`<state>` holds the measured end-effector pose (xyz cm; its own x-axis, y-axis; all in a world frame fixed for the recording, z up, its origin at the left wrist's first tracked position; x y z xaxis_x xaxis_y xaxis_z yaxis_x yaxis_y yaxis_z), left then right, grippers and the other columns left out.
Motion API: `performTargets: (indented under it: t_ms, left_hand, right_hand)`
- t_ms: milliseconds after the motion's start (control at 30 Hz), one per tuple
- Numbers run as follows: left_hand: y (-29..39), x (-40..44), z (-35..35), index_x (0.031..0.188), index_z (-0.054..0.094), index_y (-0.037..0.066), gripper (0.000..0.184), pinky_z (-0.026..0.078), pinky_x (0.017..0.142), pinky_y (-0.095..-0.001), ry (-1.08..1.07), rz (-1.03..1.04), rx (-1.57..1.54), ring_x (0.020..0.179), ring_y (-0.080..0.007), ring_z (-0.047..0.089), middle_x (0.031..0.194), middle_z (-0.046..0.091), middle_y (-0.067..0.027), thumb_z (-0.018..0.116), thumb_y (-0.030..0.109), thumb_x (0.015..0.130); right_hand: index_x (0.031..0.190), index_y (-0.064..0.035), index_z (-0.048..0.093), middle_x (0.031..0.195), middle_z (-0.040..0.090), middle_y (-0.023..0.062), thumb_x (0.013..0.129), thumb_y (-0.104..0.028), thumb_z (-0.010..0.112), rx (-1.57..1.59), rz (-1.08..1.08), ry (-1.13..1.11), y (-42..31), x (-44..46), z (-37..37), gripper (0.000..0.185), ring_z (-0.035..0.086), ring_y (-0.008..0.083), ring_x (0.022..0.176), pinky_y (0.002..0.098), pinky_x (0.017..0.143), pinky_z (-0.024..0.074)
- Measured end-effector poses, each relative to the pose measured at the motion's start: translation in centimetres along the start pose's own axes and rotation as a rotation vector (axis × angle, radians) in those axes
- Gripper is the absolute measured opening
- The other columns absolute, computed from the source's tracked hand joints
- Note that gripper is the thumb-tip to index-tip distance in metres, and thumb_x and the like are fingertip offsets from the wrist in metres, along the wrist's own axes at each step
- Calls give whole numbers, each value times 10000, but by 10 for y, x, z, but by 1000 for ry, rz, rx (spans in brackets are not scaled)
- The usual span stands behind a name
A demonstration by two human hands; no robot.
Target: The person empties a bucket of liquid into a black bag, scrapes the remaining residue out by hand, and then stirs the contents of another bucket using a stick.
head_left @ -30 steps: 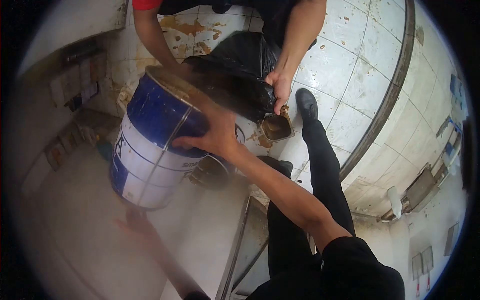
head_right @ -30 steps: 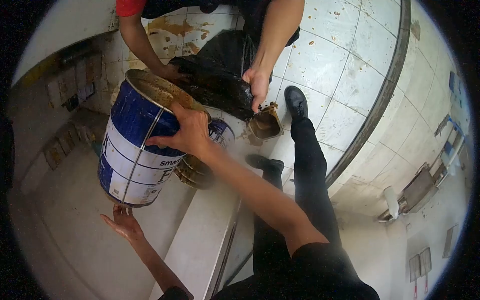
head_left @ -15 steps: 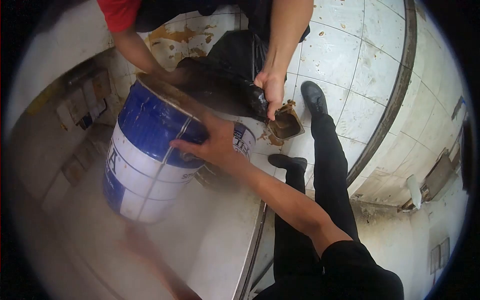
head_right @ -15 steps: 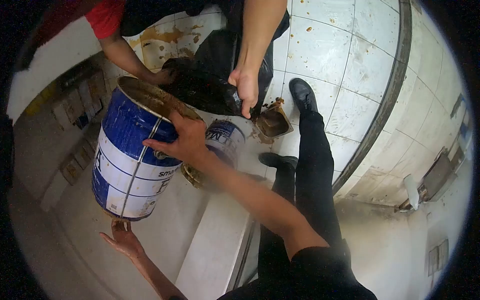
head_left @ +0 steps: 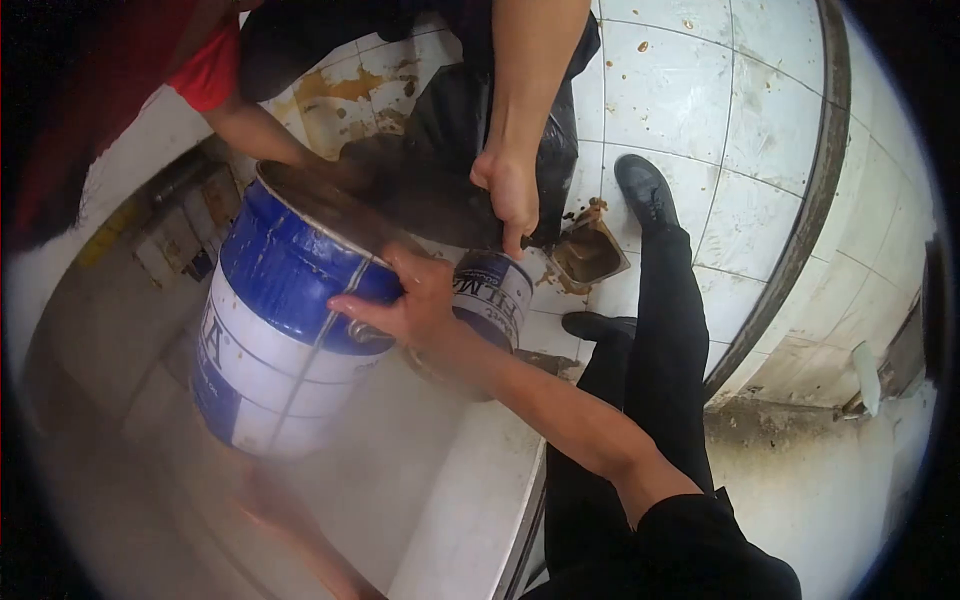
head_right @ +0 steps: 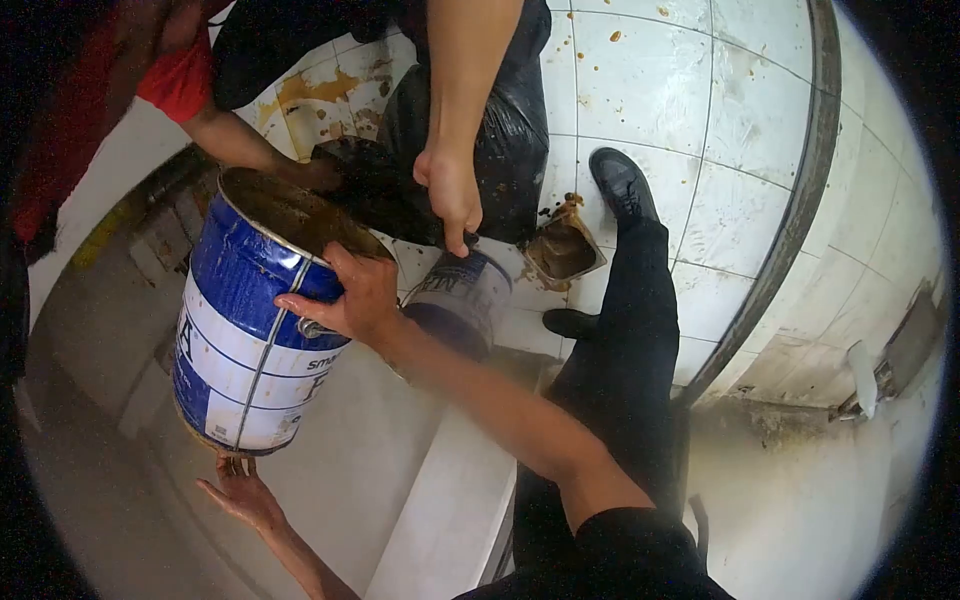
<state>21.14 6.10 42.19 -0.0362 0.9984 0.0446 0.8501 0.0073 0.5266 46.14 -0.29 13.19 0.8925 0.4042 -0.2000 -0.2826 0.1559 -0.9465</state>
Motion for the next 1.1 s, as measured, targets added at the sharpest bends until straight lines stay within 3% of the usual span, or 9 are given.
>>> performTargets:
  t_ms: [467,567,667,867,967,1033,1100]
  left_hand:
    - [-3,6,5,1089,537,33,672,310,1027,-427,1,73,-7,1127,-230,450,1073,511,-136,301,634,902]
    - [3,5,11,1091,535,44,663,311,1024,-426,-92,68,-109,1139,-225,438,1107,499,-133,298,633,903]
    - [4,5,7,1096,532,49,658,297,1033,-440,12,66,14,1175,-225,412,1146,481,-132,297,632,904]
    - [-6,18,-4,1140,515,47,700,225,1070,-498,-37,60,20,1245,-235,357,1207,453,-142,289,659,887]
    - [-6,24,-9,1150,511,50,701,214,1078,-509,-50,156,64,1248,-239,355,1223,448,-141,283,658,888]
    - [-9,29,-11,1144,520,56,679,215,1080,-511,-151,36,-254,1242,-239,363,1217,458,-132,275,640,900]
    - [-8,29,-14,1142,525,63,668,217,1079,-510,-175,39,-257,1242,-237,364,1215,463,-128,271,633,905]
  right_hand:
    - [730,-79,519,632,622,88,585,-520,804,-81,-11,46,-1,-8,-12,545,622,259,532,350,502,488]
    - [729,-77,521,631,621,90,589,-514,805,-84,14,37,3,-13,-8,540,623,260,530,351,502,489]
    - [725,-76,518,627,620,91,592,-510,806,-59,11,60,6,-18,-4,537,625,260,530,351,497,488]
    - [726,-78,506,629,619,93,603,-495,807,-32,30,35,11,-21,-1,528,630,256,537,346,492,492]
    - [731,-81,502,632,619,93,605,-495,806,-17,34,43,13,-22,3,529,634,255,541,342,494,495]
    - [733,-82,501,632,620,94,604,-498,806,-4,15,66,13,-24,3,531,635,256,543,340,494,496]
    - [735,-82,500,636,623,92,606,-496,805,15,64,45,16,-26,4,530,636,257,548,344,504,498]
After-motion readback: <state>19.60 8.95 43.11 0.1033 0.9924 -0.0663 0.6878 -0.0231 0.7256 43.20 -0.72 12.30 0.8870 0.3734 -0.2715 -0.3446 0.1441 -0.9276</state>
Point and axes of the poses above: each hand's wrist, its own x-axis towards the middle knuckle, its own z-axis out of the palm, y = z × x, the point moved 4 cm from there along x, towards the middle knuckle
